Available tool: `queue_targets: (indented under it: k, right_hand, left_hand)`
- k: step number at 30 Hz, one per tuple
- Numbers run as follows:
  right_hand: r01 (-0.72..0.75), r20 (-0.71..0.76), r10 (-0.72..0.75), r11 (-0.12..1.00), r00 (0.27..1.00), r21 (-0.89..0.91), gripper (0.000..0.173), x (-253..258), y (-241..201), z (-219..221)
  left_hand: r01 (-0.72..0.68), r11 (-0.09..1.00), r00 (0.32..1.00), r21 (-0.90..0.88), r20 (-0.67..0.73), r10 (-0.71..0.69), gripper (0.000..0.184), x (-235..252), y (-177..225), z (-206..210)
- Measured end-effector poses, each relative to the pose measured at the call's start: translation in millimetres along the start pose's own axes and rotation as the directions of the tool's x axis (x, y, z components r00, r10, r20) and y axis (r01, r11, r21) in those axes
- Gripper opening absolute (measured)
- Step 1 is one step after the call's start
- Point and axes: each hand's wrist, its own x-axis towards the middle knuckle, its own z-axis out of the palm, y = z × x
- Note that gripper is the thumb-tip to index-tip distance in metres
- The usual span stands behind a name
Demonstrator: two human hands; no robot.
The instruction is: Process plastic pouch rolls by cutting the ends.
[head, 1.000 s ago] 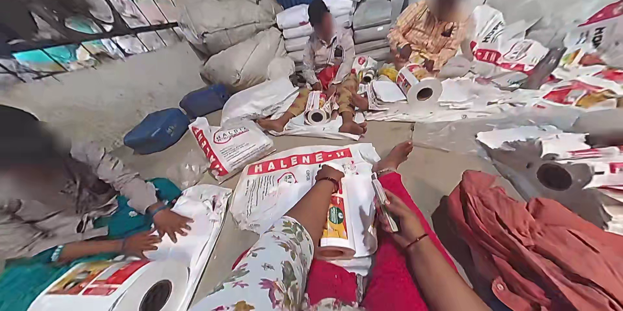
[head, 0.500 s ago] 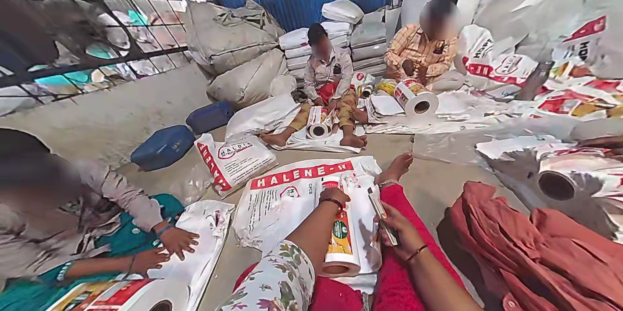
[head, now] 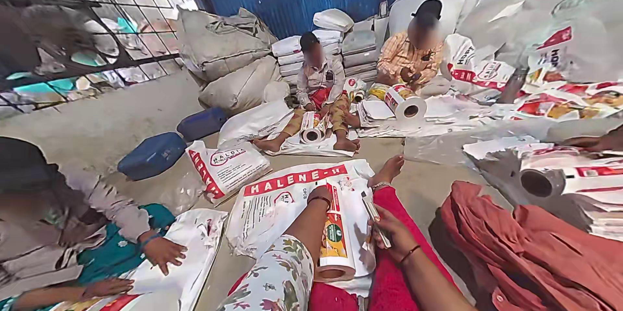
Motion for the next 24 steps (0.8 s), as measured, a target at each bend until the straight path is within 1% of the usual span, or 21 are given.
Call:
queue_targets:
  k: [3, 5, 7, 8, 11, 14, 20, 22, 24]
  right_hand:
    - [-0.011, 0.011, 0.011, 1.0, 1.0, 0.003, 0.057, 2, 1, -1]
    - [-0.012, 0.013, 0.012, 1.0, 1.0, -0.007, 0.057, 3, 0, -3]
    - [-0.006, 0.014, 0.006, 1.0, 1.0, -0.003, 0.057, 3, -1, -2]
    - [-0.004, 0.018, 0.004, 1.0, 1.0, 0.003, 0.058, 3, -1, -1]
    - [-0.006, 0.022, 0.006, 1.0, 1.0, -0.004, 0.058, 3, 1, 1]
    - [-0.017, 0.019, 0.018, 0.999, 1.0, -0.043, 0.057, 4, 1, 1]
    - [-0.024, 0.005, 0.024, 0.998, 1.0, -0.05, 0.058, 4, 4, -2]
    - [-0.023, -0.002, 0.023, 0.999, 1.0, -0.049, 0.057, 5, 4, -1]
    - [-0.023, -0.011, 0.022, 0.998, 1.0, -0.051, 0.056, 7, 5, 0]
  left_hand:
    - [0.005, 0.999, 1.0, -0.048, 0.028, -0.004, 0.045, 8, -5, 3]
    - [0.013, 0.99, 0.999, -0.143, 0.045, -0.007, 0.046, 16, -13, 8]
    - [0.029, 0.979, 0.999, -0.2, 0.033, -0.023, 0.045, 16, -16, 10]
    - [0.026, 0.981, 1.0, -0.194, 0.018, -0.023, 0.044, 13, -16, 10]
    - [0.02, 0.996, 1.0, -0.092, -0.013, -0.022, 0.04, -7, -6, 7]
    - [-0.016, 0.999, 1.0, 0.029, -0.005, 0.016, 0.04, -16, 5, 2]
    - [-0.125, 0.969, 0.987, 0.211, 0.123, 0.101, 0.044, -16, 0, -2]
    - [-0.129, 0.966, 0.985, 0.222, 0.142, 0.098, 0.042, -26, -4, -1]
    - [-0.114, 0.98, 0.987, 0.165, 0.13, 0.093, 0.039, -30, -10, 1]
